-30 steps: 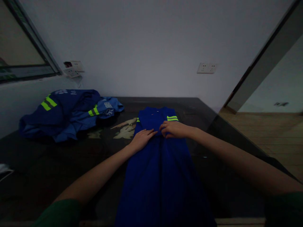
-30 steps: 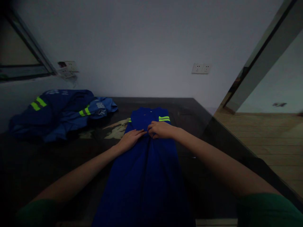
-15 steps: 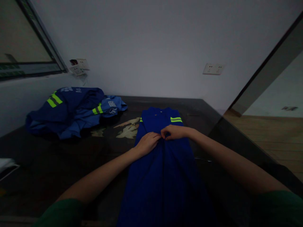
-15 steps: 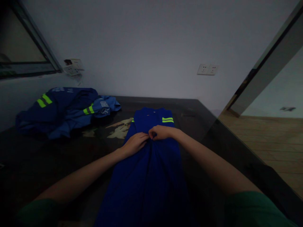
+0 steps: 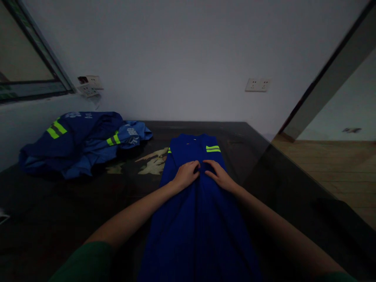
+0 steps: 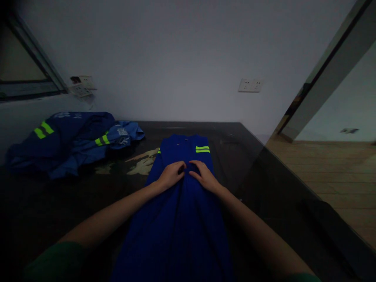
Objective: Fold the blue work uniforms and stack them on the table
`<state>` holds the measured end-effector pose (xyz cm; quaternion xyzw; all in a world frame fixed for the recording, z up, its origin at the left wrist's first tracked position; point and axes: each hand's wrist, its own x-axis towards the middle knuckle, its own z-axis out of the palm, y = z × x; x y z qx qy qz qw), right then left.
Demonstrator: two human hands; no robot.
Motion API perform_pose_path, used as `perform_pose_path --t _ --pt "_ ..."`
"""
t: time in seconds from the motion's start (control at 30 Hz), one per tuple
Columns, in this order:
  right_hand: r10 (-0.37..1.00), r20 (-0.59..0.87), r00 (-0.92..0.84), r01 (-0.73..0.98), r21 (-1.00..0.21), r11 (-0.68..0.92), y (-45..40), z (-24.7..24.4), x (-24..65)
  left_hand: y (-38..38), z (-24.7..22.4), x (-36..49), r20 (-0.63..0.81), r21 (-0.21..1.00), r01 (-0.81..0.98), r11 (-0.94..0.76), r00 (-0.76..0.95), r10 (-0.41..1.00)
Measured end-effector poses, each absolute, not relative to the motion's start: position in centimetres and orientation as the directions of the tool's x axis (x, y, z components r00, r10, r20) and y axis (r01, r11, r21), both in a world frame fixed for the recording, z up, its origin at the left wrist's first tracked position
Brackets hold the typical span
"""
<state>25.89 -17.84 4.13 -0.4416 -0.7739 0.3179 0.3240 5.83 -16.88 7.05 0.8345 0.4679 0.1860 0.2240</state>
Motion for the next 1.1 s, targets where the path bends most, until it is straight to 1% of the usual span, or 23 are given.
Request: perform_pose_path --t 0.1,0.17,0.23,0.33,0.4,0.43,0.5,0.57,0.63,0.7,0.8,0.83,0.9,0.93,1.0,1.03,1.1 --pt "0.901 0.139 -0.411 0.531 -0.766 0.361 -18.0 2.9 26.5 -17.0 7.2 5.4 0.125 0.586 0.669 -0.457 0.482 0.867" --pt "0.903 0.133 -0.409 0.555 -0.749 0.362 -18.1 2.8 26.6 -17.2 7.2 5.2 0.119 0.616 0.654 -0.439 0.474 0.873" --pt "0.900 0.159 -0.406 0.561 -0.734 0.383 -18.1 3.3 26.6 -17.2 6.9 5.2 0.100 0.641 0.655 -0.400 0.445 0.890" --pt "0.855 0.246 -0.457 0.538 -0.688 0.486 -18.0 5.4 26.6 -16.8 6.3 5.3 0.076 0.686 0.638 -0.351 0.418 0.905" --pt "0.774 0.272 -0.572 0.517 -0.613 0.598 -17.4 7.4 26.3 -16.3 5.8 5.2 0.037 0.745 0.590 -0.312 0.431 0.902" --pt "0.721 0.253 -0.645 0.508 -0.562 0.652 -17.0 8.3 26.0 -16.1 5.7 5.1 0.008 0.776 0.562 -0.286 0.444 0.896" --pt "0.600 0.146 -0.787 0.491 -0.442 0.751 -15.8 10.2 25.1 -15.9 5.7 4.6 -0.043 0.824 0.516 -0.235 0.470 0.882" --pt "0.490 -0.006 -0.872 0.465 -0.323 0.824 -14.5 11.7 23.8 -16.3 6.1 4.1 -0.059 0.839 0.502 -0.212 0.471 0.880" --pt "0.433 -0.135 -0.891 0.453 -0.239 0.859 -13.2 12.8 22.4 -17.2 6.8 3.6 -0.040 0.807 0.540 -0.238 0.453 0.890" --pt "0.429 -0.223 -0.875 0.473 -0.206 0.857 -12.1 13.5 21.1 -18.7 7.5 3.2 -0.028 0.729 0.618 -0.296 0.458 0.888" --pt "0.427 -0.336 -0.840 0.516 -0.246 0.821 -10.5 13.9 20.1 -21.1 8.2 2.8 -0.028 0.613 0.684 -0.395 0.519 0.854" --pt "0.412 -0.369 -0.833 0.523 -0.284 0.804 -10.1 13.8 20.0 -21.7 8.3 2.6 -0.019 0.591 0.689 -0.418 0.531 0.847" --pt "0.374 -0.391 -0.841 0.522 -0.400 0.754 -9.4 13.2 20.2 -22.5 8.2 2.3 0.009 0.560 0.696 -0.449 0.536 0.844" --pt "0.357 -0.377 -0.854 0.510 -0.474 0.718 -9.3 12.7 20.4 -22.7 8.1 2.2 0.020 0.549 0.700 -0.456 0.535 0.845" --pt "0.355 -0.305 -0.884 0.467 -0.625 0.626 -9.5 11.4 21.0 -22.8 7.9 2.0 0.037 0.536 0.701 -0.469 0.536 0.843" --pt "0.381 -0.259 -0.888 0.446 -0.688 0.572 -9.9 10.6 21.4 -22.8 7.8 2.0 0.045 0.533 0.699 -0.478 0.540 0.840" --pt "0.475 -0.173 -0.863 0.417 -0.775 0.475 -10.9 9.0 21.9 -22.8 7.6 2.1 0.055 0.522 0.695 -0.494 0.550 0.833"
